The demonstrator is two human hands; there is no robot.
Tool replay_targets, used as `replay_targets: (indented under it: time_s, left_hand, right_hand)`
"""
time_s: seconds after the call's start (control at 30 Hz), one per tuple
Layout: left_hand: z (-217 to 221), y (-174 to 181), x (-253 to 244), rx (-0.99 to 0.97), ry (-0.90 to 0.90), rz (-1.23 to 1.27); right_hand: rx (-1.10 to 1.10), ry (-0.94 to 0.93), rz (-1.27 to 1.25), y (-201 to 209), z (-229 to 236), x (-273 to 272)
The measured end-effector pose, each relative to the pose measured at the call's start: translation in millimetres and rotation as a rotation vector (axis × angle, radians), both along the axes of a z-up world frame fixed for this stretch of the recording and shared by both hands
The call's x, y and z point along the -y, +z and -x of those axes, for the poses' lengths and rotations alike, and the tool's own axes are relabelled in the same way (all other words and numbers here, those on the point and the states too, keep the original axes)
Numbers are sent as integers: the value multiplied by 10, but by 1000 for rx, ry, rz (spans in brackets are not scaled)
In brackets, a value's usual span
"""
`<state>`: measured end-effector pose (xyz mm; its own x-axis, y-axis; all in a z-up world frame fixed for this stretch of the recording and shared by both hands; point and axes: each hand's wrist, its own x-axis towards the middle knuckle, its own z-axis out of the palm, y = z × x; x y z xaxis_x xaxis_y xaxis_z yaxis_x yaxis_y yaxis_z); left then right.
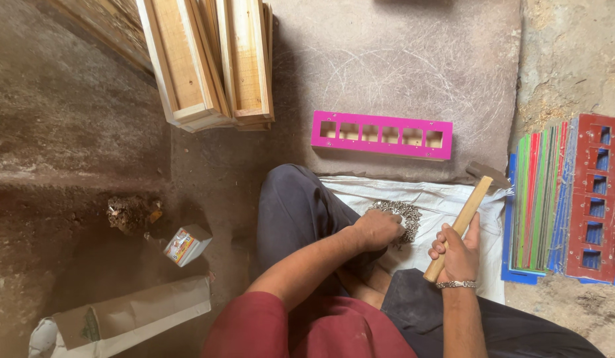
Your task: The person sits on the floor and assembles wooden frames by inserting colored plastic inserts into the frames and hammering nails into them. The person repeatedly picks up frames, aligns inserts, and uses a hammer to secure nails, stacking completed units nearby.
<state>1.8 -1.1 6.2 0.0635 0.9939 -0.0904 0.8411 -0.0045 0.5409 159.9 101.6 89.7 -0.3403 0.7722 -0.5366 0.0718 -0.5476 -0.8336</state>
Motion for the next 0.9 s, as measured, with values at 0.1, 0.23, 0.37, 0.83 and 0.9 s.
replay_targets:
  time_s: [0.1, 0.23, 0.37, 0.83, 0.9]
  left_hand:
    - [48, 18, -11, 60, 51, 21]
    - [14, 2, 16, 215, 130, -34]
    - [126, -16, -79, 614, 412, -72]
    - [2229, 454, 68, 1274, 1136, -558]
    - [2280, 476, 26, 1215, 1133, -552]
  right_hand:
    - [18, -7, -3, 1, 24, -15]
    - [41, -9, 1, -6, 1, 6]
    - [41, -6, -14, -27, 15, -29]
    - [24, 26, -33, -40, -15, -7]
    - [12, 33, -42, -33, 0, 0]
